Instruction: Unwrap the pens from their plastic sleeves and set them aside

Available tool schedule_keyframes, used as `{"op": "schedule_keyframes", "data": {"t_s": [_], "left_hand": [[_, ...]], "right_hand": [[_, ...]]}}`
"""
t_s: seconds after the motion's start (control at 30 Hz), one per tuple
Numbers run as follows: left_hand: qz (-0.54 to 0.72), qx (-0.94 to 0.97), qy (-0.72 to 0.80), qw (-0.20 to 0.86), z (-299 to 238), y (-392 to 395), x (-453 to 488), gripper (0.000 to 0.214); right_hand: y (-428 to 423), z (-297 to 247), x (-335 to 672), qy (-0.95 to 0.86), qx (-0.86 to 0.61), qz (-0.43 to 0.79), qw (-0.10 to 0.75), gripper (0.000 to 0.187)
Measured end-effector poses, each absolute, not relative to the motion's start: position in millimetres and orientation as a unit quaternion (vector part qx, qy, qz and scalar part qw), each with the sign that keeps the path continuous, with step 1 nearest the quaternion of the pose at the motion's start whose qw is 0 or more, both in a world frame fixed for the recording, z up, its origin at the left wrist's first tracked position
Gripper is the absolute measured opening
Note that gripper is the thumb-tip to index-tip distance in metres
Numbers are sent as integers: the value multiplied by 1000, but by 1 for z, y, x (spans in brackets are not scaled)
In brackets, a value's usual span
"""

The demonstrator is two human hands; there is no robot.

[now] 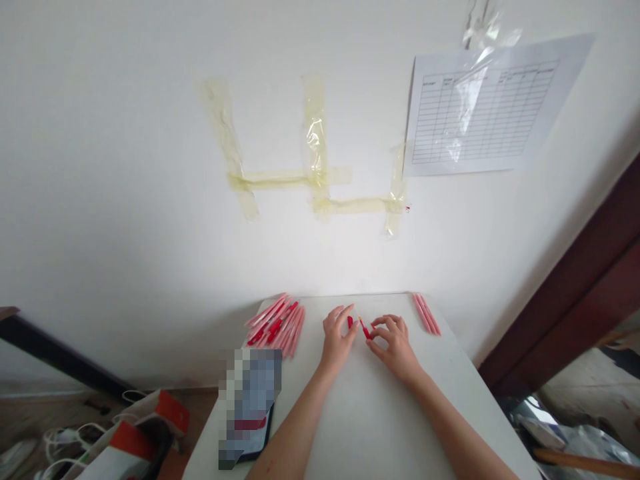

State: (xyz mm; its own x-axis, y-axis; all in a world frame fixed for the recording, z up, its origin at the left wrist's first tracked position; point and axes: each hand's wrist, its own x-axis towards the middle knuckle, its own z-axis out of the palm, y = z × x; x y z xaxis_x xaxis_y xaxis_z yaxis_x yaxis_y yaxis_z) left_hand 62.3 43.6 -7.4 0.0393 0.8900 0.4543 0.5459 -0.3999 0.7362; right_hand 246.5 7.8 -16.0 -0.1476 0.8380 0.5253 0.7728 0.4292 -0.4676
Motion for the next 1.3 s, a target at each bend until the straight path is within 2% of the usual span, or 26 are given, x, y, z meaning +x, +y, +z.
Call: {"op": "schedule_keyframes", "data": {"t_s": [0.23, 0.53, 0.77, 0.97, 1.3], "left_hand": [[452, 697, 529, 176, -16, 50, 58, 54], [400, 725, 549, 112, -21, 50, 54, 46], [386, 731, 555, 93, -23, 49, 55, 41], [382, 730, 560, 87, -24, 49, 55, 37], [375, 731, 564, 80, -24, 49, 54, 33]], "right_hand": [[16, -22, 259, -727, -573, 11, 377, 20], [19, -23, 280, -621, -719, -84, 301, 30], [18, -25, 281, -611, -715, -126, 316, 36], [18, -25, 282, -609, -712, -111, 332, 44], [19, -27, 282, -608, -717, -124, 316, 38]]}}
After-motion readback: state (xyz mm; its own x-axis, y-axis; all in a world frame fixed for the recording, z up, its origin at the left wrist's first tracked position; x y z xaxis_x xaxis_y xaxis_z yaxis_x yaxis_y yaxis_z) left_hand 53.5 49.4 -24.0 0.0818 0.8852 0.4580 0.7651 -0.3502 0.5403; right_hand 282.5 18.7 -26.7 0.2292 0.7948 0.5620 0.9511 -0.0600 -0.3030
